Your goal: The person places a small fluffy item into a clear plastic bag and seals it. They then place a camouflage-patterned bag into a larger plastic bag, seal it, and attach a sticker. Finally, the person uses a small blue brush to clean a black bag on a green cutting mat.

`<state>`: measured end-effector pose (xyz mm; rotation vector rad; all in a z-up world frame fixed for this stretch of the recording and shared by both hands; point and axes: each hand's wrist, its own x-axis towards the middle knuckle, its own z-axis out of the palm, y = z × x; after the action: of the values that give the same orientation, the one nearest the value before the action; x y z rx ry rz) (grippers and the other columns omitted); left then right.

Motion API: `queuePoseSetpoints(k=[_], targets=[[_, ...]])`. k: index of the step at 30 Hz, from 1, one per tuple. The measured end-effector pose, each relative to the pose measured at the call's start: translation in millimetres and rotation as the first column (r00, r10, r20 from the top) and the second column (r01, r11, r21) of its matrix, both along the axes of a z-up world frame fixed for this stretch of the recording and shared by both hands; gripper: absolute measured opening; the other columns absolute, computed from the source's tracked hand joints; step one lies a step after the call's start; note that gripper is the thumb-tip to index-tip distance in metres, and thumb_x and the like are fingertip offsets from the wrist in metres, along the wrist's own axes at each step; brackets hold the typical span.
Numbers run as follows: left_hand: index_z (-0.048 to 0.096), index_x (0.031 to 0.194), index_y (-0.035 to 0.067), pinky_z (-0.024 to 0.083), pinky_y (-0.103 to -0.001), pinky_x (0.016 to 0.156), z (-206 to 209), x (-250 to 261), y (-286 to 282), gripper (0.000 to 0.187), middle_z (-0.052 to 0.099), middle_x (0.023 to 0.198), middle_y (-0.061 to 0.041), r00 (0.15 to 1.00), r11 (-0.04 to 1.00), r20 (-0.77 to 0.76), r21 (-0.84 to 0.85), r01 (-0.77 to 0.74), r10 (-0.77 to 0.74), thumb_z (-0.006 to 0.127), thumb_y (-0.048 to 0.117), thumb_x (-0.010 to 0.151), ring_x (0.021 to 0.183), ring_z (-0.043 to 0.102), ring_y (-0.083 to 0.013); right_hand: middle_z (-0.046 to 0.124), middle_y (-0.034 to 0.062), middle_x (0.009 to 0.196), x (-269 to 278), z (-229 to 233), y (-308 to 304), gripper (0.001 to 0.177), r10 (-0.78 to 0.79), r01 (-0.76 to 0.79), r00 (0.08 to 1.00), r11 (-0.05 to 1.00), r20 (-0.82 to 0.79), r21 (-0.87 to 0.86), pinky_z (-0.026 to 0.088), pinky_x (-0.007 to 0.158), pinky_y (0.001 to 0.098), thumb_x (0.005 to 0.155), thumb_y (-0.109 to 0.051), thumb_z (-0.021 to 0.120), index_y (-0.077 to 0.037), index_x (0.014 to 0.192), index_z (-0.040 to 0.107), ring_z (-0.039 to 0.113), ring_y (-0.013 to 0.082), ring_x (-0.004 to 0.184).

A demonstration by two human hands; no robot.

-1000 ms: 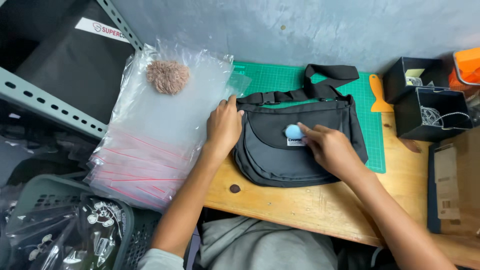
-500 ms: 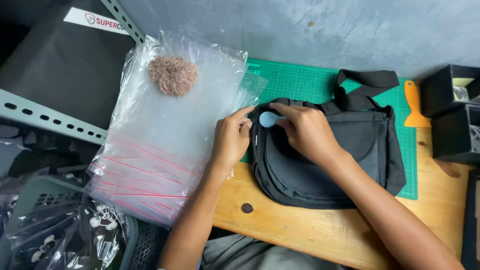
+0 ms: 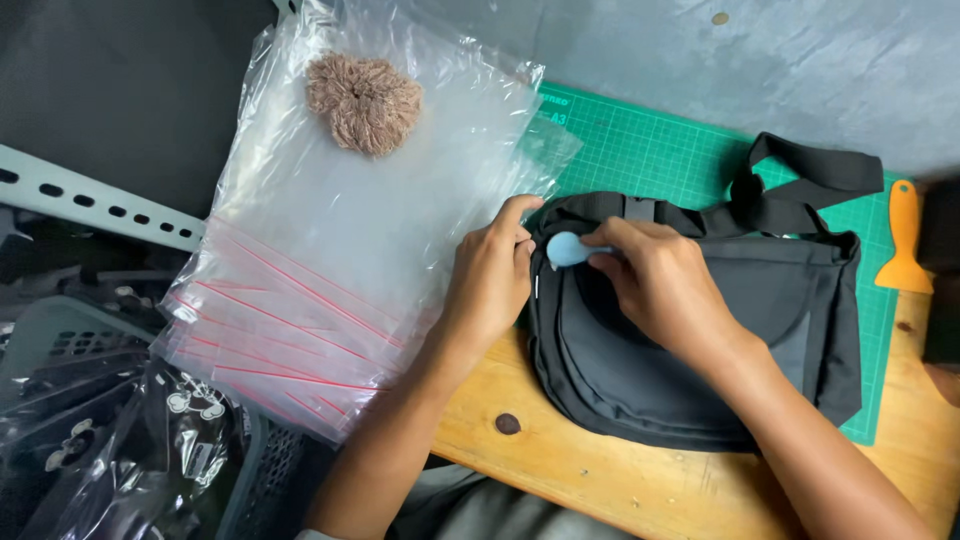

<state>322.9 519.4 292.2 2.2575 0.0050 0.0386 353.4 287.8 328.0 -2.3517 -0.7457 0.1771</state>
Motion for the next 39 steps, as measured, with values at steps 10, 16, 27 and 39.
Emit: queuePoseSetpoints(k=[10,16,27,39], targets=[[0.049,0.163,0.013,0.067,-0.054,0.084,34,-12,19,0.070,0.085,0.105,-0.021,0.974,0.985,-0.165,-0.095,0.141,-0.155,0.076,0.011,0.098,0.089,0.086,-0.0370,0.082,0.0065,0.090,3,-6,-11,0.013,0.013,0.004,0.992,0.990,0.122,-0.139,0.065,0.084,0.0496,0.102,-0.011,0.083,-0.019,0.112,0.077,0.081,0.0364,0.091],[0.053,0.161,0.019,0.070,-0.040,0.087,0,-1,24,0.066,0.080,0.099,-0.015,0.972,0.901,-0.152,-0.423,0.102,-0.181,0.070,0.000,0.100,0.086,0.083,-0.0240,0.087,0.0018,0.108,11,-19,-24,0.020,-0.107,0.105,0.994,0.972,0.002,-0.208,0.064,0.084,0.0552,0.104,-0.020,0.082,-0.021,0.120,0.070,0.082,0.0350,0.104],[0.053,0.161,0.015,0.071,-0.037,0.078,-18,5,23,0.072,0.075,0.092,-0.015,0.969,0.792,-0.138,-0.605,0.081,-0.204,0.076,-0.007,0.097,0.077,0.081,-0.0241,0.087,0.0199,0.096,-28,26,1,0.013,0.180,-0.171,0.966,0.983,-0.187,0.066,0.064,0.084,0.0587,0.097,-0.006,0.078,-0.010,0.109,0.075,0.082,0.0477,0.098],[0.053,0.155,0.017,0.067,-0.042,0.079,3,-5,20,0.062,0.077,0.094,-0.015,0.980,0.965,-0.135,-0.236,0.111,-0.146,0.072,-0.003,0.100,0.082,0.082,-0.0295,0.074,0.0118,0.088,2,1,-8,0.012,0.033,-0.041,0.989,0.998,0.142,0.052,0.061,0.083,0.0528,0.100,-0.011,0.081,-0.017,0.109,0.074,0.077,0.0431,0.093]])
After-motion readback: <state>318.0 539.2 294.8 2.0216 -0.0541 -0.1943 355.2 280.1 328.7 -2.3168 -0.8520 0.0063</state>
